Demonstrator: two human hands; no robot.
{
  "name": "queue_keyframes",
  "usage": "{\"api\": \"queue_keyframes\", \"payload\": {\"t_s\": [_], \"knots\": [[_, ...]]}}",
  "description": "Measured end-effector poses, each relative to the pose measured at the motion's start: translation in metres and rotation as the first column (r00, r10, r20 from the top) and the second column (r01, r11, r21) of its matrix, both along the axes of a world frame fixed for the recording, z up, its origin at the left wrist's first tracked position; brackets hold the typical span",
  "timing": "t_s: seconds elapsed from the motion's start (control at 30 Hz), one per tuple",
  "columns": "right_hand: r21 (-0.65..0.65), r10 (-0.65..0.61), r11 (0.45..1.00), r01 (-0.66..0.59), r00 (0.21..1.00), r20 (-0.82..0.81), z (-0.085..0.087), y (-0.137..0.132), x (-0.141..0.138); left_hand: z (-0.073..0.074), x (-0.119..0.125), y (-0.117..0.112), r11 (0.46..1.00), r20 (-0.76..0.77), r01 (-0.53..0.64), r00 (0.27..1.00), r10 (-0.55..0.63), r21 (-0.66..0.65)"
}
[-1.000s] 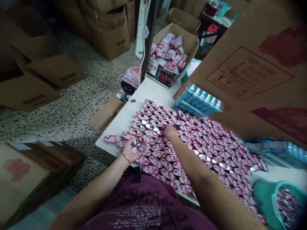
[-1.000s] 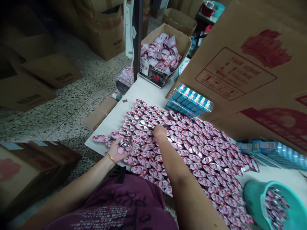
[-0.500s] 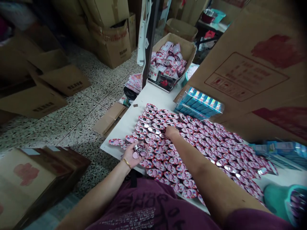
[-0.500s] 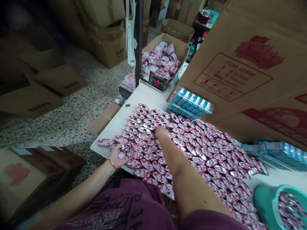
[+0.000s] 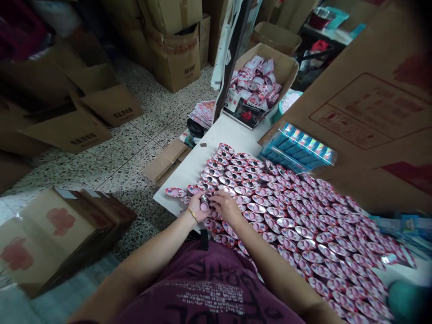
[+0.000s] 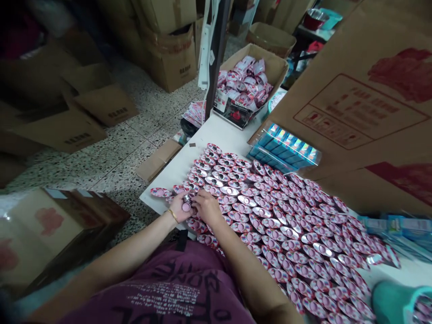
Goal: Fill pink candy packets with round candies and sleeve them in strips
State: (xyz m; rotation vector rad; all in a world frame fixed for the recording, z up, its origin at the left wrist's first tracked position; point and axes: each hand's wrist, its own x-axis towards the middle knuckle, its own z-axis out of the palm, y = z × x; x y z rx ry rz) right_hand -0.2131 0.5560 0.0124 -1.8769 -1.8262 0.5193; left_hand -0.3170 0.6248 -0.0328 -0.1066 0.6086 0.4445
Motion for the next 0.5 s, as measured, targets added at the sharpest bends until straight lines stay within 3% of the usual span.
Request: {"api": "queue_keyframes", "payload": {"t_s": [0.1,0.23,0.33,0.5], "knots": [[0.037,-0.101,0.993,0.109,0.979,-0.175,-0.008,0.001,0.005,-0.002,-0.005,-0.004,1.000,-0.036,0.022,0.999,-0.023,-0.011],[-0.027,-0.336,0.940,0.340,0.908,-0.251,-0.016,0.021,0.011,-0.006,-0.022,-0.002,0.999,-0.012,0.033,0.999,-0.033,-0.029],[-0.098,-0.357,0.934,0.345,0.921,-0.159,-0.023,0.047,0.009,-0.011,-0.034,0.004,0.999,-0.018,0.015,1.000,-0.016,-0.046],[-0.094,-0.307,0.944,0.316,0.947,0.097,-0.028,0.075,0.010,-0.014,-0.039,0.011,0.998,-0.118,0.060,0.991,-0.063,-0.028]]}}
